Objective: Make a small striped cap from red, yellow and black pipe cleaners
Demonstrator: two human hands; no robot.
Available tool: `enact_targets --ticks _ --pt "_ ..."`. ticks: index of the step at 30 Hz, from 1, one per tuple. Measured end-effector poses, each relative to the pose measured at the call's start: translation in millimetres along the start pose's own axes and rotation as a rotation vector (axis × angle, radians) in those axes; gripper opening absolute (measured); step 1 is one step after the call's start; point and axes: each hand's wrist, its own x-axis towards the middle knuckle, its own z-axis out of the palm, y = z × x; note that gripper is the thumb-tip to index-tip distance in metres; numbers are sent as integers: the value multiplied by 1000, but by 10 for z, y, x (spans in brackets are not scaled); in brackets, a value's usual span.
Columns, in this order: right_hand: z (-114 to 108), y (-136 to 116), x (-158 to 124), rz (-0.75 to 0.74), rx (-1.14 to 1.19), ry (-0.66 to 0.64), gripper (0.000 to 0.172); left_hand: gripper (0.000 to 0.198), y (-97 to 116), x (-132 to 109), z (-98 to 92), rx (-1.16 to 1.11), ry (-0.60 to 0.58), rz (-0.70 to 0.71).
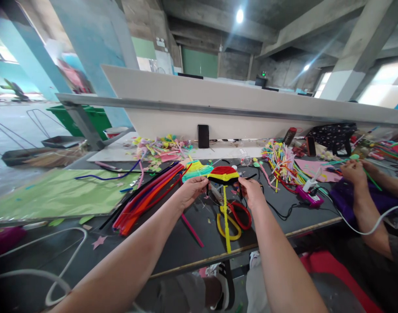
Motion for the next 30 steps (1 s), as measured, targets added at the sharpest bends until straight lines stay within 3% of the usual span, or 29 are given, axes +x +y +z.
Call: enact_targets --ticks 14,30 --pt "-125 -48 20 88 46 -220 25 32 -4 -12 -9 23 -60 -23" --pt "-206 6 142 133 59 -229 23 27 22 -48 -10 -26 -121 -42"
